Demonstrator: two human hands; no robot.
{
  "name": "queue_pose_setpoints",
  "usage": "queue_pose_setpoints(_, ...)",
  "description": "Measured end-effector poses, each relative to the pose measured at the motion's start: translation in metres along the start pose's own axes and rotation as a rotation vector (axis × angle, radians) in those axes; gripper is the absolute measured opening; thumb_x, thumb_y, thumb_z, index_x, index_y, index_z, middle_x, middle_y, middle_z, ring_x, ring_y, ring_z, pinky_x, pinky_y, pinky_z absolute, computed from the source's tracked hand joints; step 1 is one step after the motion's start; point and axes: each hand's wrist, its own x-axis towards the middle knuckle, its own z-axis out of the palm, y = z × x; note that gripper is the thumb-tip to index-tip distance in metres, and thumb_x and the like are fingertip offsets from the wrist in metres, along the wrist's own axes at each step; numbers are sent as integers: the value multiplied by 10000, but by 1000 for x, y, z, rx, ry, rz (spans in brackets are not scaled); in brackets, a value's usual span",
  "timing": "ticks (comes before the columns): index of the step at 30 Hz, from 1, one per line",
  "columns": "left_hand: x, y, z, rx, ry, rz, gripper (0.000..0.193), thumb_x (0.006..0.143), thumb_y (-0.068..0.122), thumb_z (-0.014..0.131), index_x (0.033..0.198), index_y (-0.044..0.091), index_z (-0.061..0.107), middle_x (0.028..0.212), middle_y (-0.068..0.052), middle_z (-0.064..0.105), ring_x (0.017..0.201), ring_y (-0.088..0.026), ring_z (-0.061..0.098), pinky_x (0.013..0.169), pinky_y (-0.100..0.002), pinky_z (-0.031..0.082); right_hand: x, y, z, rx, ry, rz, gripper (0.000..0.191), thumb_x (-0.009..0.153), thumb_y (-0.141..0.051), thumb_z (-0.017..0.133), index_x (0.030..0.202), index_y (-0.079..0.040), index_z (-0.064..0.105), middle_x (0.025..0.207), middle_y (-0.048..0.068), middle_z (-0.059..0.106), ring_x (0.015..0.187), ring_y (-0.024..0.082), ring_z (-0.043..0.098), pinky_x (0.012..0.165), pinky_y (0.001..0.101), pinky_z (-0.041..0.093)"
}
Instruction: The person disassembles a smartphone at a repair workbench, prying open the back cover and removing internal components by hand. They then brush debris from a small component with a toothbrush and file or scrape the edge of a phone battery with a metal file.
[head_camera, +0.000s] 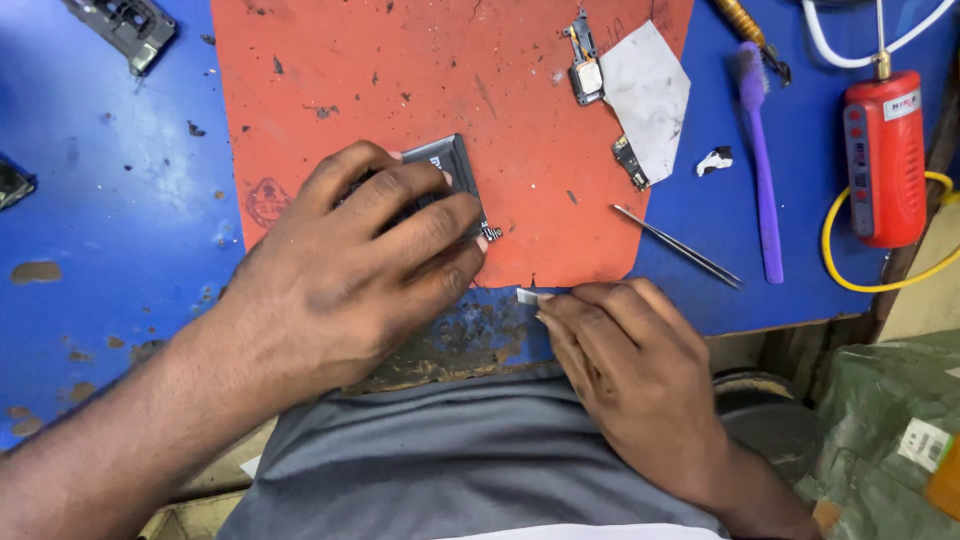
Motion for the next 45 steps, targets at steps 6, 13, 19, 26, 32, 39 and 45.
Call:
queue_pose_setpoints(6, -4, -2, 1, 8, -25, 9, 355, 863, 159, 669, 1180, 8, 716, 1174, -96, 641, 1164, -280, 606, 980, -499, 494, 5, -1, -3, 32, -92, 53, 179, 835, -53, 779, 970, -35, 662, 943, 89, 634, 851, 288, 610, 737, 402, 519)
queue_pose_setpoints(13, 1, -1, 1, 61, -10, 33, 363, 821, 160, 688, 1140, -8, 725, 1169, -104, 638, 1138, -288, 615, 968, -501, 503, 7, 2, -6, 30, -219, 82, 210, 748, -77, 760, 912, -51, 631, 901, 97, 617, 843, 305, 616, 696, 418, 515)
queue_pose_setpoints(19, 3, -2, 0, 119, 27, 76, 271, 836, 125, 711, 1068, -12, 739, 1126, -101, 628, 1094, -277, 628, 925, -487, 518, 5, 12, -7, 193, -166, 93, 242, 804, -47, 777, 1026, -25, 685, 913, 102, 673, 819, 289, 666, 709, 385, 535)
queue_pose_setpoints(26, 6, -3, 1, 38, -32, 18, 282, 892, 117, 711, 1150, 4, 737, 1195, -95, 632, 1159, -287, 619, 979, -511, 515, 2, 27, 3, 338, 143, 156, 204, 835, 38, 819, 975, -26, 686, 922, 116, 703, 814, 200, 701, 675, 294, 547)
queue_pose_setpoints(32, 11, -4, 0, -14, -4, -2, 300, 813, 150, 698, 1079, 12, 722, 1218, -122, 605, 1162, -349, 600, 950, -550, 501, 0, 32, 14, 488, 222, 216, 200, 918, 66, 758, 907, 10, 567, 983, 104, 738, 906, 148, 758, 794, 276, 611)
queue_pose_setpoints(39, 12, -2, 3, 61, -2, 28, 293, 873, 125, 742, 1137, -4, 734, 1228, -127, 607, 1170, -346, 624, 927, -537, 508, 9, 26, 15, 486, 269, 189, 214, 902, 113, 792, 903, 25, 596, 1008, 135, 714, 903, 168, 743, 751, 250, 613)
queue_pose_setpoints(45, 10, 8, 10, 137, -36, 27, 256, 931, 163, 731, 1156, 42, 749, 1216, -79, 637, 1149, -288, 631, 936, -517, 489, 23, 18, 8, 315, 251, 195, 191, 807, 110, 800, 967, 37, 724, 915, 115, 728, 870, 217, 716, 788, 326, 567)
